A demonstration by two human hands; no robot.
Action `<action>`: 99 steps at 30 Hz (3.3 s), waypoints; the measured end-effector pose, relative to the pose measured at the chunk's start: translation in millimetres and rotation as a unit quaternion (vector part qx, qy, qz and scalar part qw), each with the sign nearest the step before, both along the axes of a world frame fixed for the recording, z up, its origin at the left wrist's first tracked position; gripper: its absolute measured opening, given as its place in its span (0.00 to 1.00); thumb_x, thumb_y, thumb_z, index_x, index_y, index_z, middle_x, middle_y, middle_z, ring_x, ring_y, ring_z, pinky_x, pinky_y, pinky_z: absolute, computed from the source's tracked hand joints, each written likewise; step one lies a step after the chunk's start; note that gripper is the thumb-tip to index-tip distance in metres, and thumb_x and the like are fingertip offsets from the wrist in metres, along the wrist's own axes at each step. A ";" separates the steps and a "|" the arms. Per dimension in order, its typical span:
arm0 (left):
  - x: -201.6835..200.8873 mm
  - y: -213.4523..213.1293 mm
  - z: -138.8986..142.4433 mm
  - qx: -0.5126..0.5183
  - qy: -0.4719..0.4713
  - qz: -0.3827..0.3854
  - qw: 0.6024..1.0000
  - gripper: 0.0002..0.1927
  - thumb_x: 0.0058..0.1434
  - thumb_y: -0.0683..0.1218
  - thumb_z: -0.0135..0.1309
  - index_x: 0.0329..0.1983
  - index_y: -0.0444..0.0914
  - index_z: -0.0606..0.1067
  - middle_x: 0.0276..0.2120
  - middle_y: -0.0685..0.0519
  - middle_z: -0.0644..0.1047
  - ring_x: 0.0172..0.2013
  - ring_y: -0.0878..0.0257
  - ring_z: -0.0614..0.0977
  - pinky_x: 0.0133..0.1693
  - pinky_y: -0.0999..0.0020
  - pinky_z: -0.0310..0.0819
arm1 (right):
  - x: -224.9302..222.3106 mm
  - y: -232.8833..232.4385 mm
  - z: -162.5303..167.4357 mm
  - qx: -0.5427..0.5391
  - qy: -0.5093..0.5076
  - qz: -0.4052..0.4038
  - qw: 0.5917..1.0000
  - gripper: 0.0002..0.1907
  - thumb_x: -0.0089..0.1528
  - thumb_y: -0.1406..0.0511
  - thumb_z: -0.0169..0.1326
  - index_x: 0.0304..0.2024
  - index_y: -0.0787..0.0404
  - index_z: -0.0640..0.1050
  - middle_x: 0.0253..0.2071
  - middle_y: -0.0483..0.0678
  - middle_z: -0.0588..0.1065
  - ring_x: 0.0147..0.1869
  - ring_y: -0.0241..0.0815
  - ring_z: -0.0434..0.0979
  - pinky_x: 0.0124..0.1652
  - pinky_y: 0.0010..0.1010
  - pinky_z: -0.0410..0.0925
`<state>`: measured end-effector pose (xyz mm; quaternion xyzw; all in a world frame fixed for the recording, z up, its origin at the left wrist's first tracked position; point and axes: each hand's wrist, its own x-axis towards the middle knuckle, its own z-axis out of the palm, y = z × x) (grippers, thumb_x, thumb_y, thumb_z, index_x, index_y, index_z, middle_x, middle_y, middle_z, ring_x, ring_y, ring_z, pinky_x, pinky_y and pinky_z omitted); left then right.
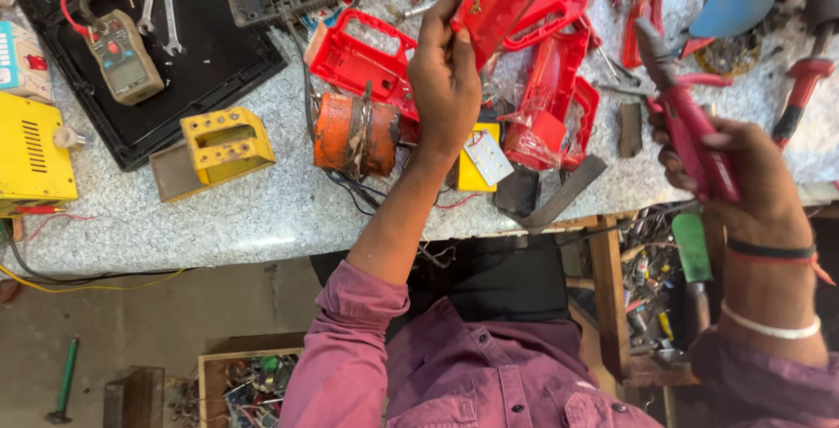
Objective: The person uses a soldering iron and pliers to work on a red plastic housing, likely part of a small appliance. They solder wires, trim excess material, and fit a small metal component into the housing while seated at a cluttered workbench.
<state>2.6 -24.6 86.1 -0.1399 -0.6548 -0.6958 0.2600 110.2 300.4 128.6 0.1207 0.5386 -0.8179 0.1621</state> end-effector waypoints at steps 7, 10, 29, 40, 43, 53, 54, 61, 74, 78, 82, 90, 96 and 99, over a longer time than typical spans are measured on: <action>1.6 -0.2 6.4 0.031 -0.014 -0.058 0.998 0.16 0.78 0.36 0.42 0.67 0.35 0.69 0.51 0.47 0.81 0.50 0.65 0.83 0.53 0.71 0.78 | 27.7 -42.7 18.9 -0.230 0.014 0.062 0.971 0.44 0.45 0.70 0.58 0.65 0.71 0.63 0.44 0.55 0.70 0.41 0.47 0.74 0.33 0.32 0.68; -3.7 -1.3 3.0 0.085 -0.024 -0.155 0.984 0.15 0.79 0.36 0.43 0.66 0.34 0.69 0.49 0.47 0.82 0.50 0.66 0.83 0.53 0.72 0.77 | 26.8 -64.2 29.1 -0.264 -0.008 0.183 0.947 0.45 0.49 0.71 0.59 0.69 0.70 0.59 0.45 0.61 0.70 0.44 0.54 0.77 0.28 0.30 0.69; 4.5 -3.9 -5.0 0.116 0.005 -0.309 0.944 0.12 0.85 0.40 0.45 0.68 0.36 0.68 0.60 0.54 0.77 0.60 0.72 0.78 0.63 0.75 0.73 | 23.1 -139.9 52.8 -0.285 -0.022 0.276 0.918 0.58 0.45 0.69 0.61 0.76 0.77 0.52 0.61 0.71 0.67 0.67 0.69 0.70 0.52 0.46 0.76; 1.4 -2.1 -10.3 0.087 -0.016 -0.270 0.959 0.15 0.82 0.44 0.47 0.67 0.33 0.68 0.55 0.52 0.79 0.49 0.71 0.79 0.54 0.75 0.75 | 24.2 -139.0 49.0 -0.317 -0.033 0.252 0.914 0.61 0.42 0.68 0.60 0.76 0.81 0.53 0.54 0.69 0.68 0.59 0.66 0.74 0.44 0.39 0.76; 0.9 0.5 -13.1 0.080 -0.043 -0.251 0.964 0.17 0.79 0.45 0.47 0.67 0.32 0.68 0.52 0.50 0.79 0.44 0.71 0.78 0.50 0.75 0.74 | 22.0 -140.3 47.2 -0.292 -0.014 0.271 0.917 0.61 0.43 0.68 0.60 0.77 0.80 0.53 0.57 0.70 0.68 0.61 0.66 0.73 0.47 0.40 0.76; -1.5 1.0 -21.2 0.116 0.031 -0.284 0.951 0.15 0.83 0.45 0.47 0.68 0.34 0.66 0.59 0.51 0.77 0.58 0.70 0.79 0.62 0.74 0.74 | 21.7 -146.3 46.0 -0.282 -0.018 0.259 0.924 0.59 0.41 0.68 0.58 0.76 0.76 0.56 0.59 0.68 0.68 0.63 0.67 0.71 0.49 0.46 0.75; -1.3 1.4 -21.5 0.118 0.028 -0.282 0.952 0.15 0.83 0.44 0.47 0.68 0.34 0.66 0.59 0.51 0.77 0.58 0.70 0.79 0.62 0.74 0.75 | 23.2 -147.3 47.3 -0.295 -0.022 0.252 0.921 0.59 0.41 0.68 0.58 0.75 0.77 0.57 0.59 0.69 0.68 0.62 0.68 0.71 0.48 0.45 0.75; 2.7 1.7 -15.0 0.068 0.028 -0.224 0.972 0.14 0.82 0.45 0.47 0.67 0.35 0.67 0.56 0.52 0.79 0.54 0.71 0.81 0.56 0.76 0.76 | 30.3 -154.9 59.3 -0.423 -0.082 0.206 0.879 0.49 0.42 0.70 0.56 0.68 0.75 0.61 0.52 0.67 0.69 0.56 0.66 0.71 0.43 0.40 0.76; 2.8 1.5 -11.3 0.032 -0.004 -0.168 0.985 0.12 0.80 0.37 0.47 0.63 0.33 0.68 0.48 0.50 0.83 0.47 0.71 0.83 0.49 0.76 0.80 | 23.0 -138.8 60.5 -0.114 0.015 0.268 0.957 0.55 0.43 0.71 0.53 0.74 0.74 0.53 0.61 0.71 0.68 0.60 0.64 0.73 0.50 0.49 0.77; 2.5 4.9 -19.7 0.059 0.003 -0.202 0.978 0.11 0.82 0.39 0.47 0.65 0.34 0.68 0.52 0.49 0.81 0.51 0.70 0.82 0.54 0.74 0.79 | 19.9 -133.2 60.9 -0.187 -0.023 0.237 0.953 0.59 0.40 0.68 0.54 0.75 0.79 0.52 0.64 0.76 0.65 0.69 0.67 0.66 0.58 0.50 0.72; -0.2 7.6 -27.6 0.086 0.005 -0.234 0.968 0.14 0.82 0.41 0.46 0.68 0.35 0.65 0.59 0.49 0.77 0.58 0.67 0.80 0.60 0.71 0.78 | 18.6 -132.0 55.3 -0.311 -0.049 0.225 0.922 0.59 0.43 0.70 0.58 0.74 0.85 0.52 0.63 0.78 0.64 0.69 0.72 0.66 0.57 0.45 0.71; -5.7 12.3 -40.7 0.168 0.009 -0.302 0.938 0.17 0.82 0.39 0.48 0.70 0.37 0.63 0.62 0.53 0.73 0.60 0.66 0.78 0.62 0.69 0.75 | 21.1 -137.0 43.1 -0.382 -0.068 0.214 0.897 0.58 0.45 0.70 0.58 0.74 0.86 0.50 0.61 0.77 0.64 0.71 0.75 0.65 0.57 0.41 0.72; -4.8 12.4 -31.2 0.149 0.010 -0.261 0.954 0.14 0.82 0.38 0.47 0.67 0.36 0.65 0.59 0.52 0.75 0.58 0.67 0.78 0.61 0.69 0.75 | 21.4 -148.6 53.0 -0.445 -0.089 0.200 0.868 0.55 0.44 0.73 0.55 0.73 0.83 0.53 0.58 0.74 0.66 0.64 0.70 0.70 0.50 0.40 0.74; 0.0 7.5 -18.8 0.103 -0.011 -0.229 0.968 0.13 0.79 0.37 0.46 0.64 0.35 0.66 0.53 0.50 0.76 0.51 0.65 0.79 0.54 0.68 0.76 | 21.7 -151.1 64.2 -0.358 -0.046 0.213 0.908 0.55 0.42 0.70 0.55 0.72 0.84 0.56 0.56 0.73 0.68 0.59 0.67 0.73 0.44 0.42 0.75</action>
